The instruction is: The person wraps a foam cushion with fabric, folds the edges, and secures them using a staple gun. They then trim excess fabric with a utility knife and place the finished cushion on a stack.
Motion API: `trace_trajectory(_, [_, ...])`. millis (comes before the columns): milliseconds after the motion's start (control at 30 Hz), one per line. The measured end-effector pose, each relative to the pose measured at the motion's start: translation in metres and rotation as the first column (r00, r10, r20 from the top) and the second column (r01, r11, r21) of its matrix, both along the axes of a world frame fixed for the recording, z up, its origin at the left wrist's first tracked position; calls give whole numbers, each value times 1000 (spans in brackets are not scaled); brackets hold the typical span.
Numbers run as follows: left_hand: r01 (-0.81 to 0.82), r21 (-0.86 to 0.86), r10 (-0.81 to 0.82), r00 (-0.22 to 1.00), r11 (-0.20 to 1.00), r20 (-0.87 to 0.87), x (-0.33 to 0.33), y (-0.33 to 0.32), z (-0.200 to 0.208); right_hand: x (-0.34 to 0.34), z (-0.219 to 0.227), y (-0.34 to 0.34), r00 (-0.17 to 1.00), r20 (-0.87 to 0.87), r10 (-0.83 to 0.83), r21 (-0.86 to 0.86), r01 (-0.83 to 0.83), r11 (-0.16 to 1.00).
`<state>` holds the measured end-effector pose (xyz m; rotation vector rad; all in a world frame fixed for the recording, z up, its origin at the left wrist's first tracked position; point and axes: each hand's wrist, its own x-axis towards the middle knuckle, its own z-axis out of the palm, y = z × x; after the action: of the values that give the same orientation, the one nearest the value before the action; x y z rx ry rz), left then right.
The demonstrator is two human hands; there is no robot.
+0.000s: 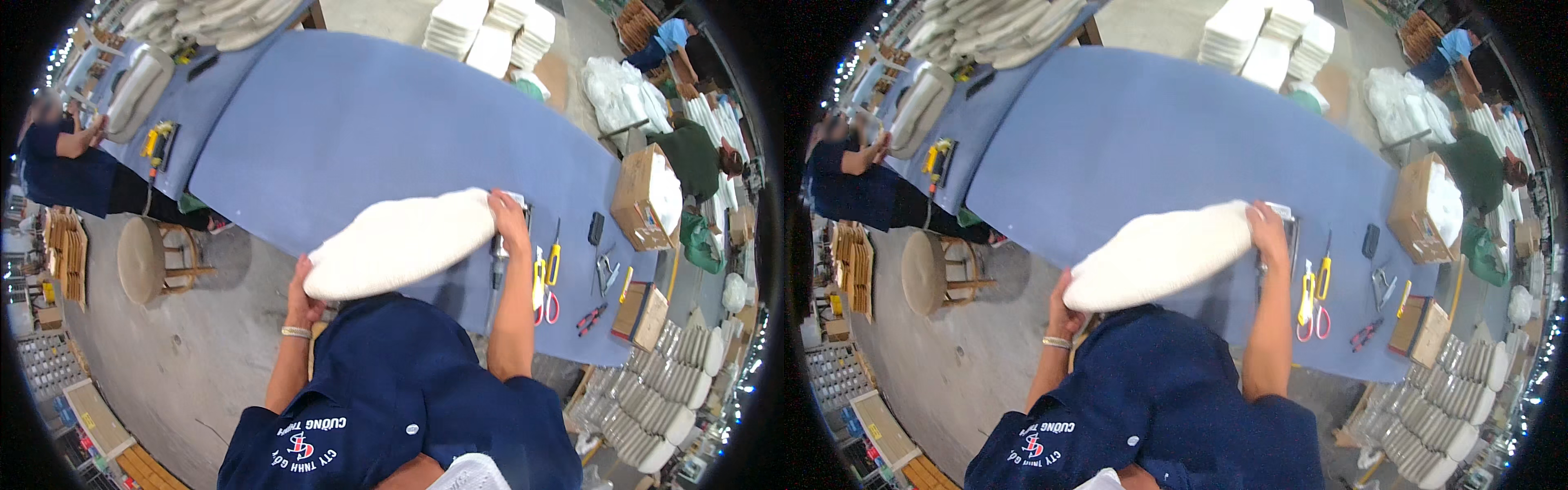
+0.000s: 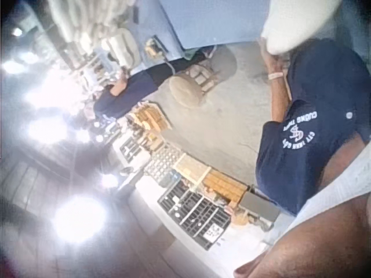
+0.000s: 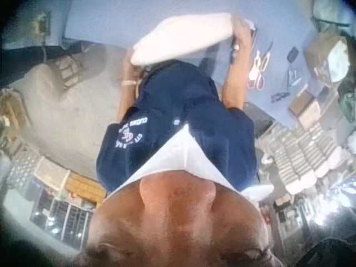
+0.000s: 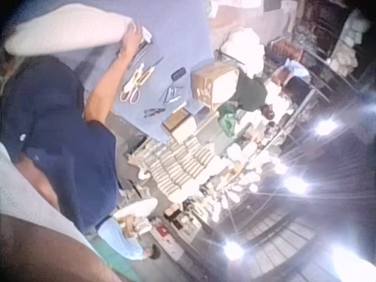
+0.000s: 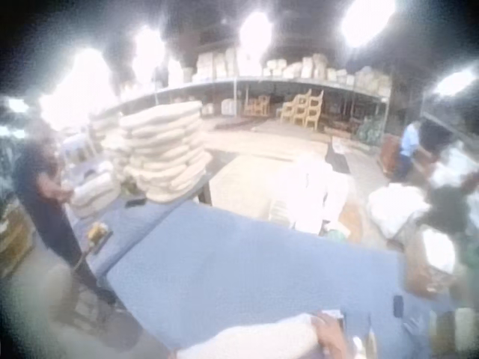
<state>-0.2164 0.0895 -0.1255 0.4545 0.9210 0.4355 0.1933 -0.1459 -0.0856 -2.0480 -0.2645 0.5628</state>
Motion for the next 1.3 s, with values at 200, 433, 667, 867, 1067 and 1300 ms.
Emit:
trace_trajectory(200, [-70,211,20,974,975,228,-15,20,54,-93,64,-65,985,-152,78,544,17,839])
trace_trajectory(433, [158,199,-196,963,967,188,35,181,38,-183,46,-101,871,-368,-324,497,479,723])
trace_trajectory(667, [579,396,-596,797,713,-92,70,180,104,-284,34,-88,898,-308,-316,618,441,651])
trace_trajectory(867, [836,460,-818,474,300,-326,163,135,128,-419,52,-85,607,-408,-682,538,763,357])
trace_trajectory(1067, [782,611,-965,48,-125,-259,230,20,122,-546,23,-54,274,-568,-776,631,751,-197])
trace_trajectory(1300, [614,758,-975,-152,-219,-159,202,-174,137,-634,3,-58,93,-617,-782,670,582,-460])
